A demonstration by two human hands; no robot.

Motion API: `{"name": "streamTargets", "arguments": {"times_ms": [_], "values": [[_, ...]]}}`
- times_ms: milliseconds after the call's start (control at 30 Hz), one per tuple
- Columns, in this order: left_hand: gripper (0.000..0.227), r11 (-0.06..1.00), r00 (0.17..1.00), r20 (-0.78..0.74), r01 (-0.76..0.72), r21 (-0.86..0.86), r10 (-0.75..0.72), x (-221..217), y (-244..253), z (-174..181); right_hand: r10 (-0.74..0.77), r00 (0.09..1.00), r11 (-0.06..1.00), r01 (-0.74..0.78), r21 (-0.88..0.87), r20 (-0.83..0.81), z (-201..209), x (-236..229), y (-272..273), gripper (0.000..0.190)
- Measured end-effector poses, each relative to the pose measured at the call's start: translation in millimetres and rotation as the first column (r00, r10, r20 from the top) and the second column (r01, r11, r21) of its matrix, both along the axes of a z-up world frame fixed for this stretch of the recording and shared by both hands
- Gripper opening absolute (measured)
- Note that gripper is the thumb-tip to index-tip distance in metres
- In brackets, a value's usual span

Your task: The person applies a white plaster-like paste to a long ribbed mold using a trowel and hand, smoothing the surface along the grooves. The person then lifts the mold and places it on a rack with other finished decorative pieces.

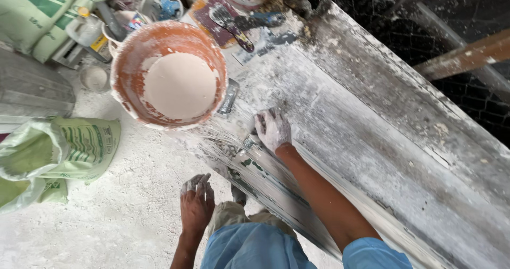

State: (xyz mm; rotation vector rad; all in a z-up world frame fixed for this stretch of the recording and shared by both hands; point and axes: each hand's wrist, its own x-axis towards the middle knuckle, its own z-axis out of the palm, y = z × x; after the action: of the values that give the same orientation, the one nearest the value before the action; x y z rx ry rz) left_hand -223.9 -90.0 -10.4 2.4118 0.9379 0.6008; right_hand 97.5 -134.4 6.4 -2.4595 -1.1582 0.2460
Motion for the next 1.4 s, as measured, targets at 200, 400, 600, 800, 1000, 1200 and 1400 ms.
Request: {"name": "streamTargets", "arguments": {"times_ms": [200, 400, 600, 800, 1000, 1200, 1400], "values": [[0.032, 0.999, 0.994, -0.105, -0.045, -0.024, 0.042, 0.7, -5.8, -5.3, -0.111, 0.987, 0.988, 0.123, 0.098, -0.12, 1.3, 35.2, 101.7, 0.035], [0.038, 0.986, 0.996, -0.084, -0.039, -0.162, 0.025, 9.7, -11.0, 22.7, -0.169, 0.964, 0.983, 0.179, 0.032, -0.204, 7.4, 66.2, 148.2, 0.02], [0.043, 0.955, 0.992, -0.122, -0.013, -0.296, -0.024, 27.3, -3.2, 42.2, -0.163, 0.986, 0.908, 0.142, 0.394, 0.022, 72.2, 112.1, 118.9, 0.013], [0.042, 0.928, 0.977, 0.213, 0.083, -0.364, -0.004, 104.6, 19.6, 77.9, -0.032, 0.956, 0.716, 0.225, 0.661, -0.292, 117.4, 122.8, 33.6, 0.013], [0.075, 0.837, 0.916, 0.32, 0.364, -0.408, -0.242, 174.3, 22.5, 76.2, -0.14, 0.685, 0.77, 0.529, 0.356, -0.715, 74.1, 49.3, -67.3, 0.015], [0.072, 0.605, 0.906, 0.39, 0.404, -0.686, -0.163, 157.5, -1.4, 60.3, -0.045, 0.696, 0.794, 0.461, 0.397, -0.717, 32.6, 8.3, -137.6, 0.016], [0.066, 0.68, 0.915, 0.323, 0.397, -0.617, -0.241, 143.4, 5.9, 84.0, 0.056, 0.532, 0.784, 0.5, 0.367, -0.845, 39.7, -2.6, -143.6, 0.022]]}}
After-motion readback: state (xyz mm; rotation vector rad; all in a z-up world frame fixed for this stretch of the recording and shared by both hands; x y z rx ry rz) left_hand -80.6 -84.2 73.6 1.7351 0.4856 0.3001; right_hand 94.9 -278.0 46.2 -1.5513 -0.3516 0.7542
